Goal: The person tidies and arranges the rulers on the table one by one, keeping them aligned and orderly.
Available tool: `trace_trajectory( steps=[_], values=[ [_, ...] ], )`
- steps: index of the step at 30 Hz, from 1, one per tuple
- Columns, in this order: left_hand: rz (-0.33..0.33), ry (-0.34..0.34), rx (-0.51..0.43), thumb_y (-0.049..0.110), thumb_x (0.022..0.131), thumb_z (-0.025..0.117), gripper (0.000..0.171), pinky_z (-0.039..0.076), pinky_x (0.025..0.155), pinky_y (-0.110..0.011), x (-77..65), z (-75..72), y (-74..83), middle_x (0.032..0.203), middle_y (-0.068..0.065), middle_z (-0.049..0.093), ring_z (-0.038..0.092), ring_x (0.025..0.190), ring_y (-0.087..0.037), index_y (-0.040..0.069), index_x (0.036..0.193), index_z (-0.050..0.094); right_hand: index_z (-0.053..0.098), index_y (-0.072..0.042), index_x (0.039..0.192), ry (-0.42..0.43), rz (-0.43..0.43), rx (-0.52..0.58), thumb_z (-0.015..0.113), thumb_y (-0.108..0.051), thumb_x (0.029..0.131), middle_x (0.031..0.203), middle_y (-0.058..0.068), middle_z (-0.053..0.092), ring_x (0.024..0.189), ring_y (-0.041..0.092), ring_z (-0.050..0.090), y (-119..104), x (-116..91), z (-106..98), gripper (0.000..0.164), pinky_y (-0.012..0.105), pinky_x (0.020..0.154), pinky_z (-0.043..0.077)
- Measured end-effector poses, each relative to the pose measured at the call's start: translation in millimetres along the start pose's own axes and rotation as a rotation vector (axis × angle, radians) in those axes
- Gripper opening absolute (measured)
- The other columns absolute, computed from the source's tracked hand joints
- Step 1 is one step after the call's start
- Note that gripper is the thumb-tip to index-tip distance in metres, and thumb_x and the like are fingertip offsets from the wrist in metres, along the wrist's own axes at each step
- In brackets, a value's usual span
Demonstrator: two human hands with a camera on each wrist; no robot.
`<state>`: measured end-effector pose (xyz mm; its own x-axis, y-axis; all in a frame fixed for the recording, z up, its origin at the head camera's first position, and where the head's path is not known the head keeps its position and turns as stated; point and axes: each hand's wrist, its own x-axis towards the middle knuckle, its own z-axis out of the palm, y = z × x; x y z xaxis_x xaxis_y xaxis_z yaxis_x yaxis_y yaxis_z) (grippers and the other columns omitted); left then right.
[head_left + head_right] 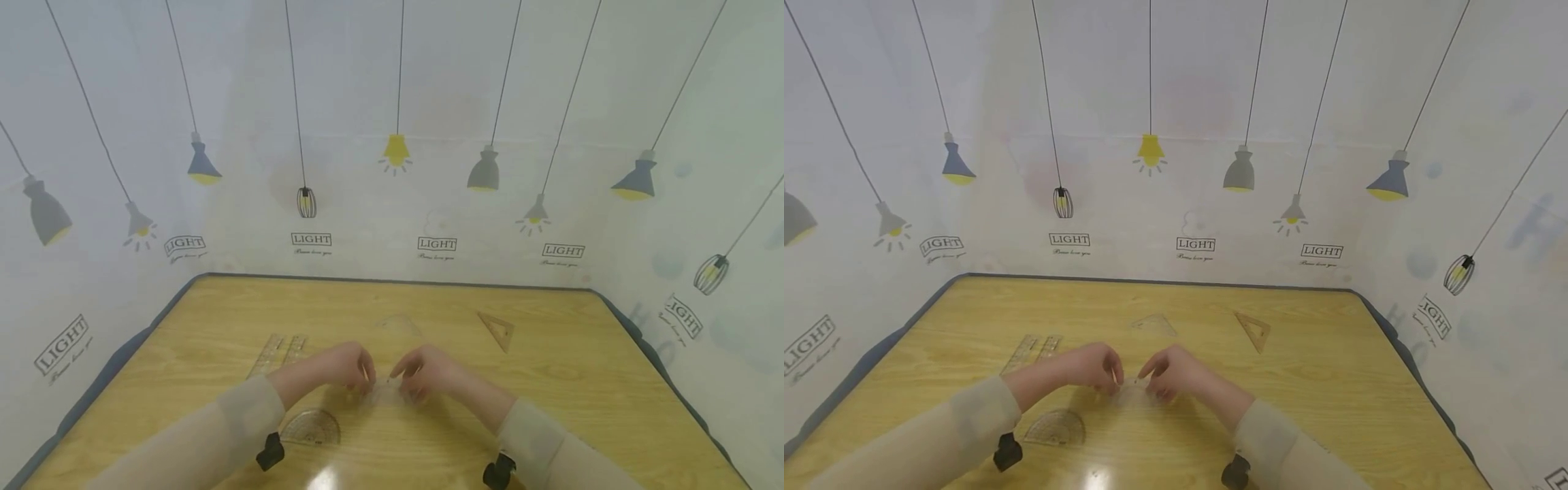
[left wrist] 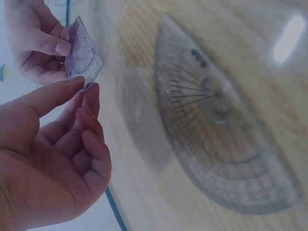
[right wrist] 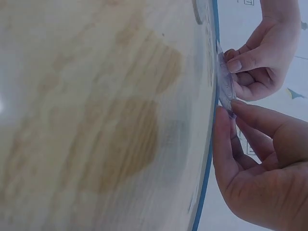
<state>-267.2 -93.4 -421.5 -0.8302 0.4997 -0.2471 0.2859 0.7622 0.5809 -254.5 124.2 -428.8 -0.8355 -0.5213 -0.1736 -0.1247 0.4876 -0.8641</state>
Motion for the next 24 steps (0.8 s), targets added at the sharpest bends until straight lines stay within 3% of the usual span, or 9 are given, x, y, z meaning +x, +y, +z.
trace_trajectory(
  steps=[6, 16, 24],
  values=[
    [-0.016, -0.018, 0.019, 0.002, 0.074, 0.073, 0.013, 0.046, 0.053, -0.023, -10.1, 9.4, -3.6, 0.068, 0.004, 0.062, 0.057, 0.057, -0.011, 0.014, 0.075, 0.071, 0.073, -0.003, 0.098, -0.018, 0.002, -0.045, 0.070, 0.003, 0.084, 0.079, 0.006, 0.062, 0.061, 0.017, 0.062, -1.7, -3.0, 12.0, 0.016, 0.033, 0.054, 0.056],
    [0.087, -0.027, -0.033, -0.001, 0.071, 0.076, 0.012, 0.045, 0.052, -0.023, -25.9, 15.6, -8.9, 0.066, 0.004, 0.062, 0.054, 0.058, -0.010, 0.008, 0.073, 0.070, 0.073, -0.002, 0.094, -0.073, 0.005, -0.028, 0.069, 0.007, 0.081, 0.077, 0.005, 0.064, 0.060, 0.017, 0.064, -0.3, -2.8, 27.4, 0.016, 0.032, 0.054, 0.057],
    [0.002, -0.057, -0.027, 0.003, 0.073, 0.079, 0.014, 0.046, 0.055, -0.024, -26.7, 18.0, -8.9, 0.067, 0.004, 0.063, 0.055, 0.060, -0.011, 0.013, 0.073, 0.069, 0.072, -0.003, 0.090, -0.078, 0.046, -0.070, 0.071, 0.005, 0.079, 0.072, 0.004, 0.066, 0.059, 0.017, 0.063, -4.0, -3.5, 34.0, 0.014, 0.031, 0.052, 0.056]
  ],
)
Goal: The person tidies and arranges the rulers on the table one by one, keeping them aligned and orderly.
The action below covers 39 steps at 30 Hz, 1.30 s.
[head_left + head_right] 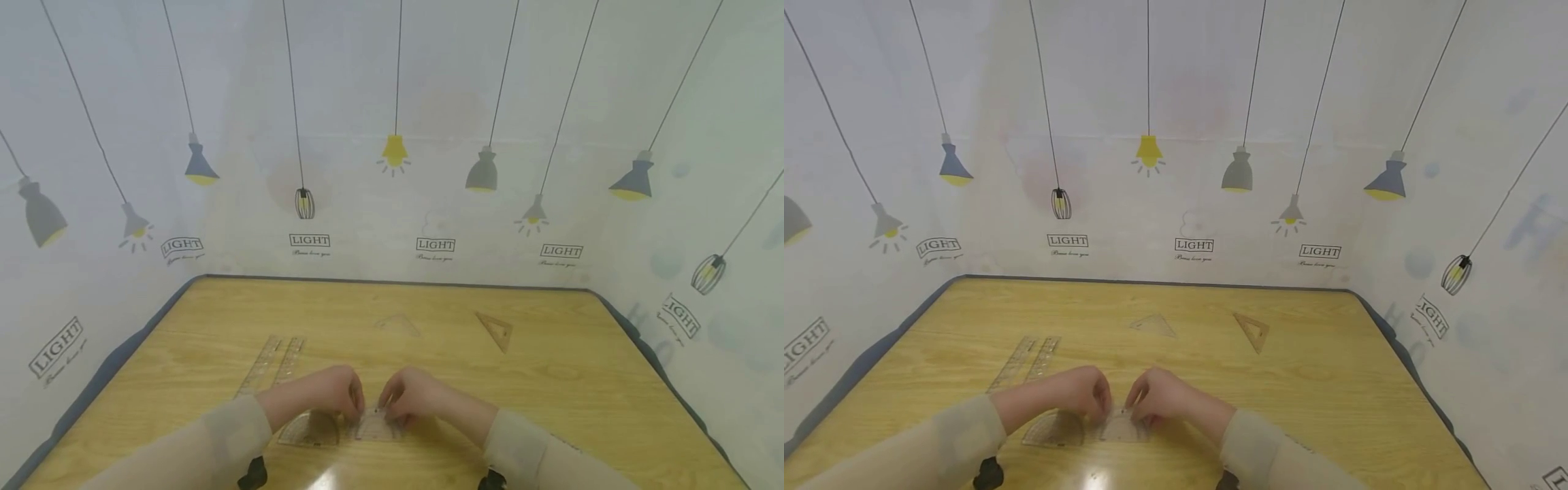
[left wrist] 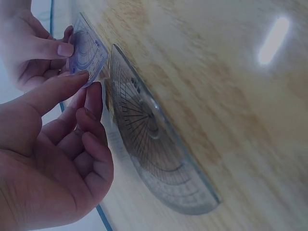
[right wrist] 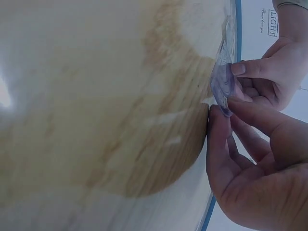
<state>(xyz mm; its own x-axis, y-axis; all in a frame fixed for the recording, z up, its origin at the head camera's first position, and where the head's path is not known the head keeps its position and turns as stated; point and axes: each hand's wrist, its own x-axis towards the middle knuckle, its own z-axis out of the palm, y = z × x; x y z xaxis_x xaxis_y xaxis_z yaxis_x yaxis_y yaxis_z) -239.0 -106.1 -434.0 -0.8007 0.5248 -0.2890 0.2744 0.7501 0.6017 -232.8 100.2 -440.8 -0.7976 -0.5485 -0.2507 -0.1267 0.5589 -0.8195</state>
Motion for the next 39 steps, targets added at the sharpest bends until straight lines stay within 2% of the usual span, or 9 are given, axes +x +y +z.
trace_trajectory(
  steps=[4, 14, 22, 26, 39],
  values=[
    [-0.029, -0.011, 0.027, 0.007, 0.073, 0.080, 0.014, 0.046, 0.058, -0.025, 0.1, 0.6, 0.8, 0.068, 0.005, 0.063, 0.055, 0.061, -0.011, 0.015, 0.073, 0.068, 0.072, -0.004, 0.089, -0.002, 0.012, -0.017, 0.072, 0.005, 0.079, 0.072, 0.004, 0.065, 0.059, 0.017, 0.063, -1.4, -1.0, 1.7, 0.013, 0.030, 0.054, 0.056],
    [0.022, -0.017, 0.061, 0.008, 0.072, 0.082, 0.016, 0.045, 0.057, -0.023, -1.1, 2.3, 0.3, 0.065, 0.007, 0.062, 0.054, 0.059, -0.008, 0.015, 0.070, 0.069, 0.071, -0.004, 0.087, -0.027, 0.002, -0.082, 0.074, 0.003, 0.077, 0.071, 0.002, 0.065, 0.057, 0.014, 0.060, -5.7, -2.2, 2.5, 0.013, 0.028, 0.052, 0.053],
    [0.007, -0.020, 0.055, 0.007, 0.071, 0.083, 0.016, 0.045, 0.057, -0.023, -1.0, 2.4, 1.1, 0.066, 0.007, 0.063, 0.054, 0.059, -0.009, 0.015, 0.070, 0.069, 0.071, -0.006, 0.086, -0.024, 0.022, -0.122, 0.075, 0.004, 0.077, 0.069, 0.002, 0.064, 0.056, 0.014, 0.059, -9.7, -1.3, 5.0, 0.014, 0.027, 0.051, 0.052],
    [-0.007, -0.016, 0.058, 0.007, 0.071, 0.083, 0.017, 0.045, 0.056, -0.023, -1.1, 2.9, 0.9, 0.066, 0.006, 0.063, 0.054, 0.058, -0.009, 0.014, 0.070, 0.068, 0.070, -0.005, 0.086, -0.025, 0.017, -0.123, 0.074, 0.005, 0.076, 0.069, 0.002, 0.064, 0.056, 0.014, 0.059, -9.5, -0.9, 5.3, 0.014, 0.028, 0.052, 0.053],
    [0.006, -0.015, 0.044, 0.004, 0.070, 0.083, 0.017, 0.046, 0.059, -0.025, -3.0, 3.9, -0.7, 0.066, 0.005, 0.063, 0.055, 0.060, -0.010, 0.013, 0.071, 0.068, 0.070, -0.004, 0.086, -0.041, 0.007, -0.103, 0.075, 0.005, 0.076, 0.070, 0.002, 0.066, 0.058, 0.015, 0.061, -8.3, -2.7, 3.4, 0.014, 0.030, 0.055, 0.055]
  ],
)
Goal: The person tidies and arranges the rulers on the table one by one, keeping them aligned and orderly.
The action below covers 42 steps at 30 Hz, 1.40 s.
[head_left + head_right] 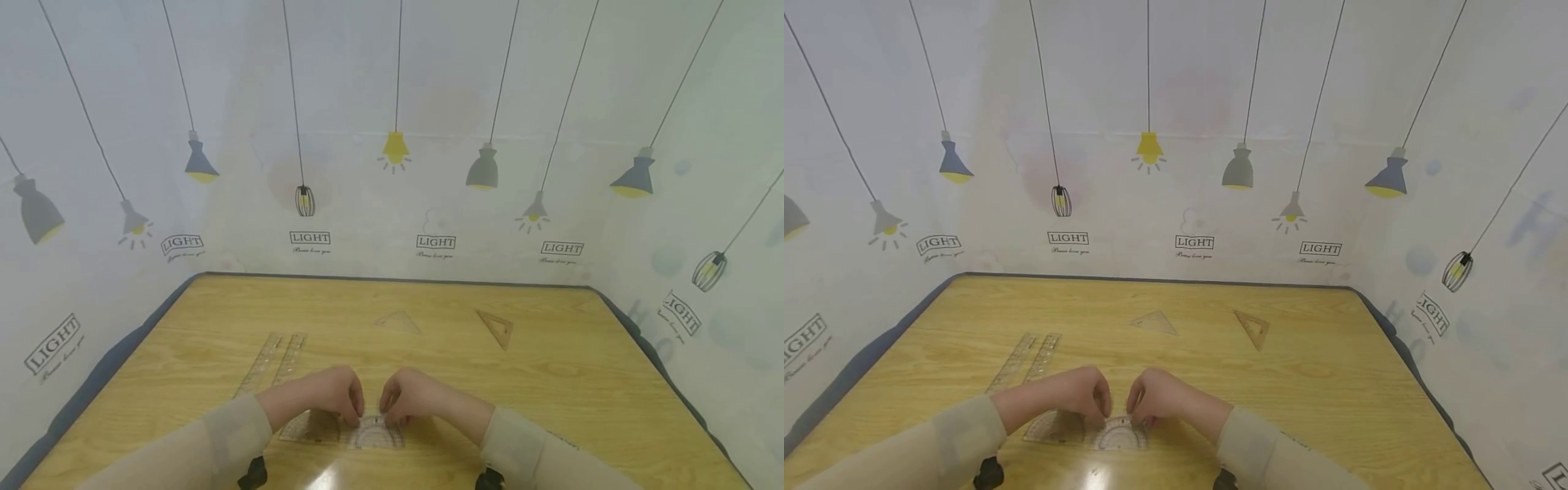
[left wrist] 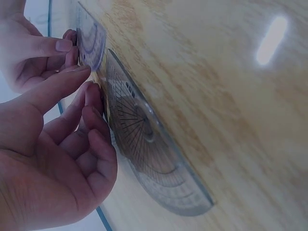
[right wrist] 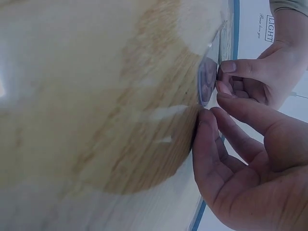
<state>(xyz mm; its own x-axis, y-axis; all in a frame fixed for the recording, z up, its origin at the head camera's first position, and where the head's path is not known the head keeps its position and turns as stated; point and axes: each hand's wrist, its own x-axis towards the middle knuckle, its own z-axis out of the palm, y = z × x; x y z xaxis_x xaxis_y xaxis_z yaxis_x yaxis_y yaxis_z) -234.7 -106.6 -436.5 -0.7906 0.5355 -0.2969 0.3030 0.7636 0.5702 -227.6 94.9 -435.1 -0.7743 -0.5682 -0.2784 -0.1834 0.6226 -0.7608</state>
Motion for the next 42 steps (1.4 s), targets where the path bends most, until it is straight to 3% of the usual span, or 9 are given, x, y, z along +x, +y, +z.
trace_trajectory(
  steps=[12, 20, 25, 42],
  values=[
    [0.015, 0.037, -0.045, 0.003, 0.071, 0.081, 0.016, 0.052, 0.060, -0.027, 6.4, -6.2, -1.0, 0.071, 0.003, 0.064, 0.060, 0.062, -0.013, 0.012, 0.075, 0.068, 0.070, -0.002, 0.096, 0.080, -0.009, 0.039, 0.074, -0.002, 0.080, 0.074, 0.004, 0.066, 0.062, 0.024, 0.066, 5.4, -0.8, -17.1, 0.016, 0.036, 0.057, 0.056],
    [0.029, 0.104, -0.012, 0.008, 0.078, 0.079, 0.012, 0.051, 0.058, -0.028, 27.4, -23.1, -0.6, 0.072, 0.002, 0.063, 0.060, 0.061, -0.013, 0.011, 0.078, 0.068, 0.070, 0.000, 0.104, 0.167, -0.006, 0.055, 0.074, -0.004, 0.082, 0.078, 0.005, 0.065, 0.066, 0.027, 0.066, 8.2, 4.8, -39.3, 0.022, 0.039, 0.060, 0.057],
    [0.004, 0.143, -0.009, 0.012, 0.078, 0.080, 0.012, 0.051, 0.059, -0.027, 40.1, -35.4, -0.6, 0.074, 0.002, 0.063, 0.060, 0.064, -0.013, 0.011, 0.082, 0.069, 0.070, -0.001, 0.107, 0.238, 0.003, 0.075, 0.075, -0.006, 0.082, 0.082, 0.005, 0.066, 0.069, 0.024, 0.065, 11.3, 9.2, -50.6, 0.026, 0.035, 0.062, 0.057],
    [-0.101, 0.281, -0.127, 0.013, 0.082, 0.078, 0.017, 0.053, 0.063, -0.030, 88.2, -62.0, -8.2, 0.081, -0.002, 0.065, 0.062, 0.070, -0.016, 0.006, 0.096, 0.071, 0.066, 0.003, 0.115, 0.456, 0.107, 0.270, 0.071, -0.006, 0.085, 0.100, 0.011, 0.069, 0.084, 0.025, 0.065, 41.2, 42.3, -84.2, 0.032, 0.039, 0.075, 0.057]
  ],
)
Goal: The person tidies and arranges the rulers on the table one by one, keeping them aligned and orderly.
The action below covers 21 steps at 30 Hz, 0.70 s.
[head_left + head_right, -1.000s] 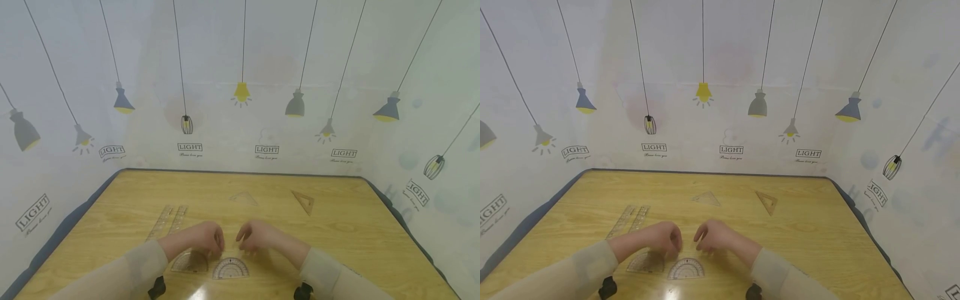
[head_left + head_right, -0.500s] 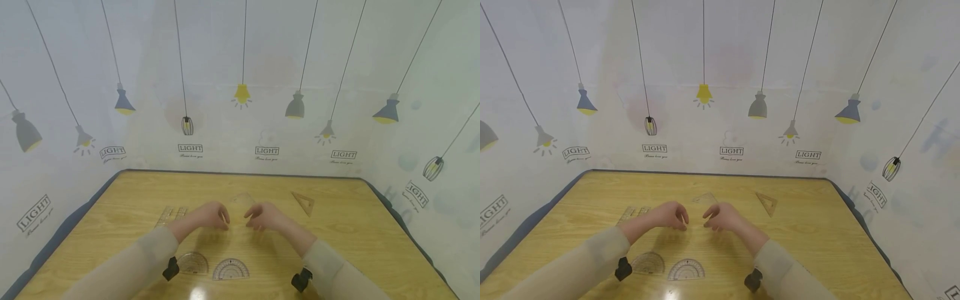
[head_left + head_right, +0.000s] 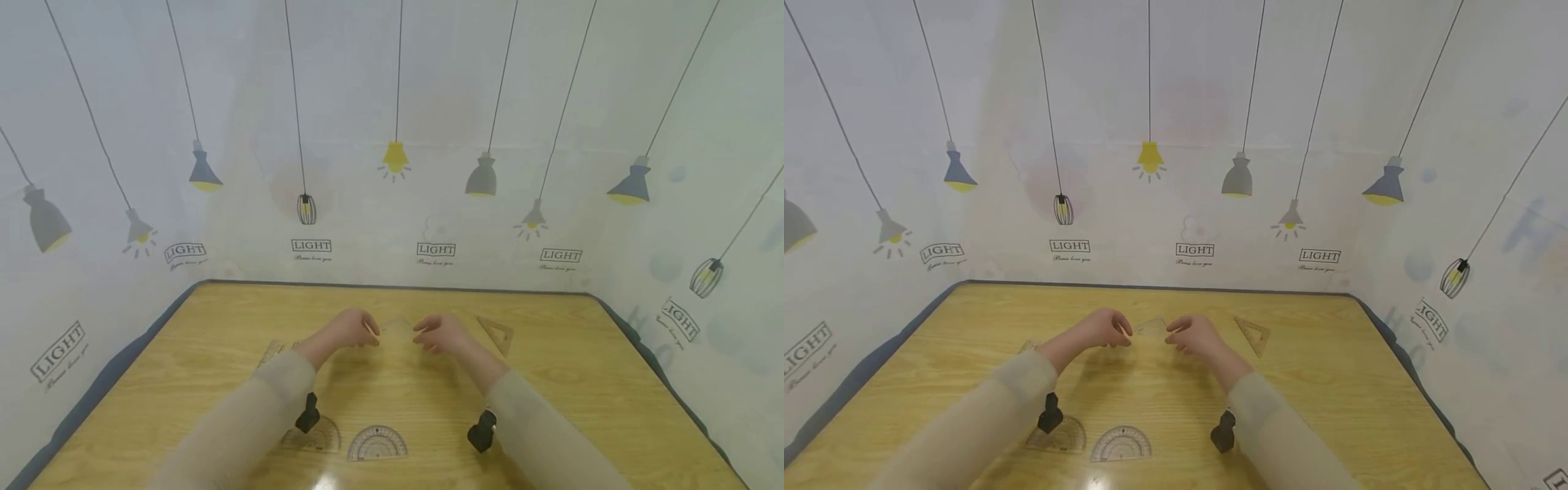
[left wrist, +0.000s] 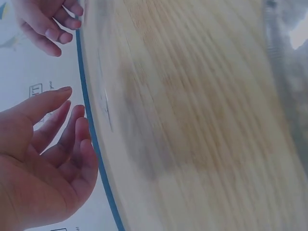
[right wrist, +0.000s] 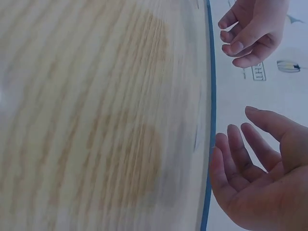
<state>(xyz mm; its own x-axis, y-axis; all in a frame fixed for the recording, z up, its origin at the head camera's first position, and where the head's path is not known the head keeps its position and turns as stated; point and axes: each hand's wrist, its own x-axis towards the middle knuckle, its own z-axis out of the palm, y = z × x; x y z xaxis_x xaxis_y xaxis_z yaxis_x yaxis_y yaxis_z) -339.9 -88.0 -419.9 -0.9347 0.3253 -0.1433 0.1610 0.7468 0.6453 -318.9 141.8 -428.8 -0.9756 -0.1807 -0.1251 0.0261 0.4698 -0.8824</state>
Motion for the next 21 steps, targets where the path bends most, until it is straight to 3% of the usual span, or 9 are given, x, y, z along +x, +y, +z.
trace_trajectory(
  steps=[10, 21],
  values=[
    [-0.064, 0.054, -0.044, 0.011, 0.081, 0.078, 0.019, 0.052, 0.069, -0.032, 24.2, 5.3, -9.4, 0.090, -0.005, 0.064, 0.061, 0.077, -0.019, 0.006, 0.098, 0.069, 0.068, 0.000, 0.114, 0.058, 0.073, -0.023, 0.072, -0.009, 0.084, 0.106, 0.012, 0.067, 0.083, 0.022, 0.064, 6.4, 23.1, 2.3, 0.031, 0.035, 0.076, 0.056],
    [-0.119, 0.064, -0.047, 0.011, 0.080, 0.077, 0.020, 0.051, 0.080, -0.037, 45.1, 7.6, -17.9, 0.096, -0.005, 0.063, 0.059, 0.084, -0.021, 0.006, 0.098, 0.069, 0.067, 0.003, 0.115, 0.058, 0.074, -0.042, 0.072, -0.006, 0.084, 0.094, 0.010, 0.068, 0.075, 0.018, 0.061, 8.6, 33.5, 6.3, 0.033, 0.030, 0.068, 0.055]
  ],
)
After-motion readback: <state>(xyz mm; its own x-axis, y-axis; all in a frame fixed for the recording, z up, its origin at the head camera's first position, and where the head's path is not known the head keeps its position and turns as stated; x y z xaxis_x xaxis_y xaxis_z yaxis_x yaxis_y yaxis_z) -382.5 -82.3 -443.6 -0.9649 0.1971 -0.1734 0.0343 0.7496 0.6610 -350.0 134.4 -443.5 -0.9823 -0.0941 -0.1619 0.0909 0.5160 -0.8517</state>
